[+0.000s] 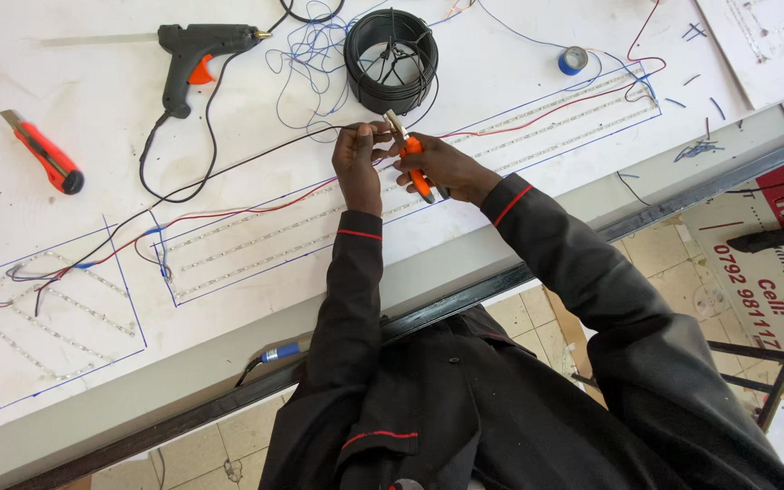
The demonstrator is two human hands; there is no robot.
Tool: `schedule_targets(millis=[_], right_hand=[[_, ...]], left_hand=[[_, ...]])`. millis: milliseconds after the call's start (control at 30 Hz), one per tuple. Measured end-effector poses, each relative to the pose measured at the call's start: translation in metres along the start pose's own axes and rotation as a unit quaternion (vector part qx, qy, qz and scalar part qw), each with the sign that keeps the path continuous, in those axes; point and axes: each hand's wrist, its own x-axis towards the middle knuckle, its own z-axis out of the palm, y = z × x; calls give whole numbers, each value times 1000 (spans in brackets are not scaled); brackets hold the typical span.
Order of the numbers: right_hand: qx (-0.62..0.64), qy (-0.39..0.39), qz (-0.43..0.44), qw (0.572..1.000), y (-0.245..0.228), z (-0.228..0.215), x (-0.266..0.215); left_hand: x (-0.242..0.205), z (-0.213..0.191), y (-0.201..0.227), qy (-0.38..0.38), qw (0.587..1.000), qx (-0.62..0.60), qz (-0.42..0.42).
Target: The person strips the insulation from the ends of electrical wires using pliers and twists the exposed strands together. They then wrap the wire connections with blue electrical tape to secure and insulate the joints.
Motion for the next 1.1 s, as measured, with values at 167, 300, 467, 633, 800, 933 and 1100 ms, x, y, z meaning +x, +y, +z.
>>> schedule_targets(millis=[167, 300, 467, 633, 800, 933, 1100], right_hand=[[12, 13, -73, 997, 44, 6, 23], [-121, 132, -200, 963, 88, 32, 57], [28, 216, -138, 966, 70, 64, 31], [92, 207, -112, 968, 62, 69, 25], [76, 97, -125, 984, 61, 43, 20], [58, 59, -133, 988, 53, 20, 13], [4, 12, -135, 991, 15, 11, -13]], left_hand=[[1, 8, -11, -4, 976, -218, 5], [3, 10, -32, 103, 960, -257, -29], [8, 11, -36, 175, 965, -191, -43], [5, 12, -15, 202, 971, -128, -3], [-8, -15, -13, 274, 923, 232, 142], [-3, -22, 24, 104, 818, 396, 404], [14, -37, -13, -162, 805, 488, 295]])
